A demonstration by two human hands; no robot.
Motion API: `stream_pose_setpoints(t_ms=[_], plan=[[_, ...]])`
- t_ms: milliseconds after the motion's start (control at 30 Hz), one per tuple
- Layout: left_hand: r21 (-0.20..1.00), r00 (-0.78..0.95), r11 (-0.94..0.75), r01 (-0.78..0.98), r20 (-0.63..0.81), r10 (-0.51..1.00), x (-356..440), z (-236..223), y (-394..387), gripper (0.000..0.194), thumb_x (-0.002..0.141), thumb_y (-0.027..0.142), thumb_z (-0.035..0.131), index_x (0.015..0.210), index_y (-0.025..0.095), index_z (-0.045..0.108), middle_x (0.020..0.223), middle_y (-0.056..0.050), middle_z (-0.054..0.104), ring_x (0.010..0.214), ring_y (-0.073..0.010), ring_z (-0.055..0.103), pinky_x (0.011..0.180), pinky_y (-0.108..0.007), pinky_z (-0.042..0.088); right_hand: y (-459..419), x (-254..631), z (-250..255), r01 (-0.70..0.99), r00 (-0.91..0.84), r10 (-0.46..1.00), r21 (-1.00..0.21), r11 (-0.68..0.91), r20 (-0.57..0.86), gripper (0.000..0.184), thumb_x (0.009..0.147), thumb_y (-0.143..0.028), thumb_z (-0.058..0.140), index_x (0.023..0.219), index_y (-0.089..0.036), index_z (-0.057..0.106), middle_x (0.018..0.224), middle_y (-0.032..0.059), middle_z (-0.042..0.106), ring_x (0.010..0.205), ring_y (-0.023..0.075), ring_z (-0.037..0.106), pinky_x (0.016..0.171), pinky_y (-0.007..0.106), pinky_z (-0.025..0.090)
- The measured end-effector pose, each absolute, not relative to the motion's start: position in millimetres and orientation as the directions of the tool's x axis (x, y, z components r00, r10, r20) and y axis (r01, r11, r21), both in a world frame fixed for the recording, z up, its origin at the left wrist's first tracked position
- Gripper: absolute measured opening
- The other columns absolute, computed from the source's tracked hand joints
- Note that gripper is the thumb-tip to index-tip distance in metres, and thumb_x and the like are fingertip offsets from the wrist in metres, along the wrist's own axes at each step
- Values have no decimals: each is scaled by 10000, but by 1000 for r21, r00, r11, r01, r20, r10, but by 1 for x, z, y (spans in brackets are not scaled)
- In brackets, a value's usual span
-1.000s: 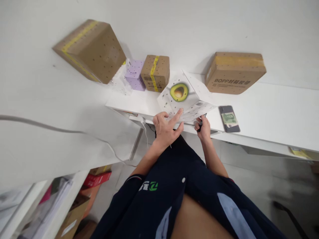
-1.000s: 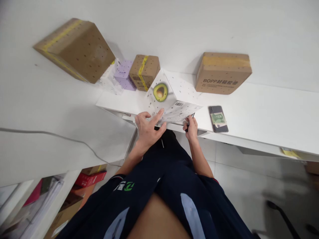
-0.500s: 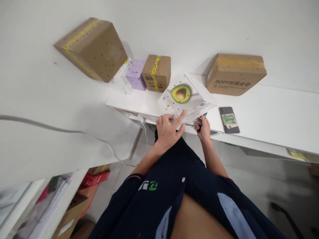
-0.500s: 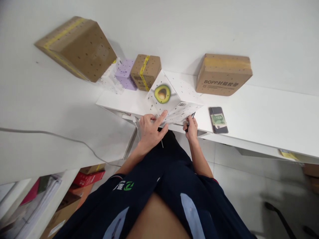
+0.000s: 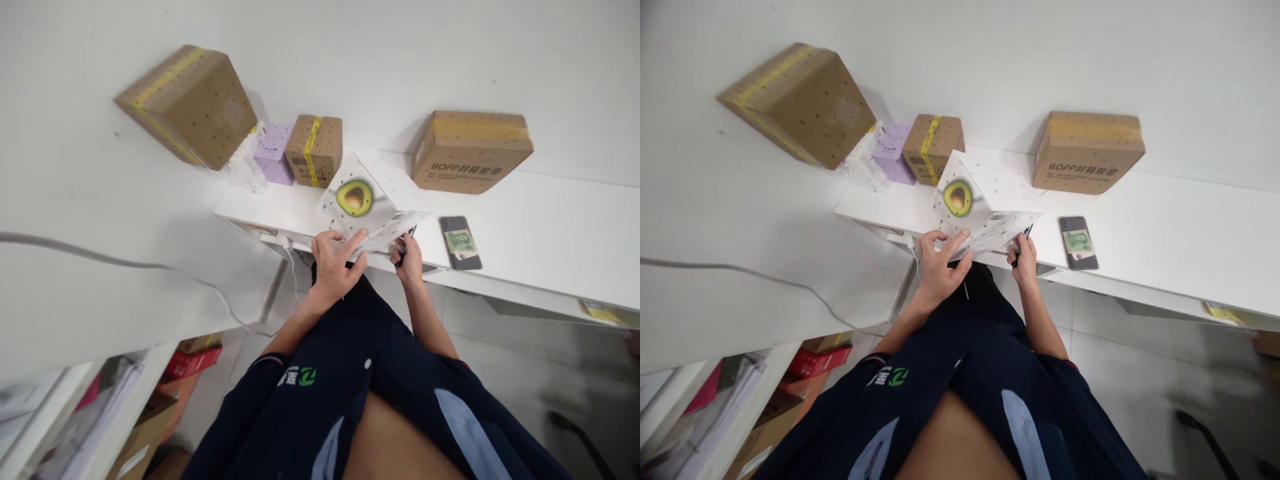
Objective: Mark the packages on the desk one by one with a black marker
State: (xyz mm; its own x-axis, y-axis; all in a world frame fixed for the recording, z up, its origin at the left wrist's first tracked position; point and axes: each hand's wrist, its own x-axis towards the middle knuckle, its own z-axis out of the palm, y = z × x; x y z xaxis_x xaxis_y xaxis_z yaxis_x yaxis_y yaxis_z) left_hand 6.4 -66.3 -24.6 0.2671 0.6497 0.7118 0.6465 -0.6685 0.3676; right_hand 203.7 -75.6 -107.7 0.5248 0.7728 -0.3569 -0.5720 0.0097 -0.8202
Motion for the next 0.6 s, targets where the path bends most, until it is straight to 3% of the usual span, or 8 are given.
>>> stream_pose_setpoints(t_ms=[167, 300, 400, 467, 600], plan=[[346, 274, -731, 588, 765, 582, -7, -33, -52, 266, 898, 385, 641, 1097, 252, 756, 1237, -99, 412, 1202, -255, 461, 1077, -460, 444, -75, 203, -107, -556, 539, 768, -831, 16, -346, 528, 648, -541, 839, 796, -237, 433, 731, -118, 517, 377, -11, 341, 329, 166, 261], [291, 370, -799, 526, 768, 523, -22, -50, -23, 365, 779, 524, 764, 1061, 294, 763, 1496, -64, 298, 1441, -366, 296, 1211, -631, 259, -74, 205, -109, -532, 544, 773, -847, 15, -327, 533, 652, -544, 835, 793, -238, 423, 707, -127, 484, 372, -10, 350, 329, 162, 262], [324, 451, -817, 477, 708, 544, -27, -63, 0, 497, 759, 601, 769, 1165, 317, 730, 1653, -31, 146, 1538, -417, 154, 1217, -667, 216, -70, 204, -109, -528, 540, 776, -849, 11, -325, 551, 629, -559, 840, 787, -237, 421, 700, -128, 490, 366, -9, 350, 323, 163, 254], [340, 495, -847, 408, 697, 518, -27, -68, 12, 542, 803, 621, 721, 1261, 335, 677, 1692, -25, 67, 1559, -409, 146, 1221, -651, 236, -66, 202, -109, -523, 540, 779, -852, 13, -319, 561, 619, -563, 843, 778, -237, 415, 689, -128, 490, 363, -8, 352, 319, 164, 244], [316, 521, -874, 369, 709, 476, -22, -60, 12, 641, 831, 644, 673, 1384, 338, 564, 1687, -69, 129, 1561, -391, 180, 1225, -629, 262, -61, 201, -106, -521, 549, 775, -853, 24, -313, 558, 628, -570, 840, 766, -236, 414, 656, -128, 479, 358, -4, 347, 316, 168, 244]])
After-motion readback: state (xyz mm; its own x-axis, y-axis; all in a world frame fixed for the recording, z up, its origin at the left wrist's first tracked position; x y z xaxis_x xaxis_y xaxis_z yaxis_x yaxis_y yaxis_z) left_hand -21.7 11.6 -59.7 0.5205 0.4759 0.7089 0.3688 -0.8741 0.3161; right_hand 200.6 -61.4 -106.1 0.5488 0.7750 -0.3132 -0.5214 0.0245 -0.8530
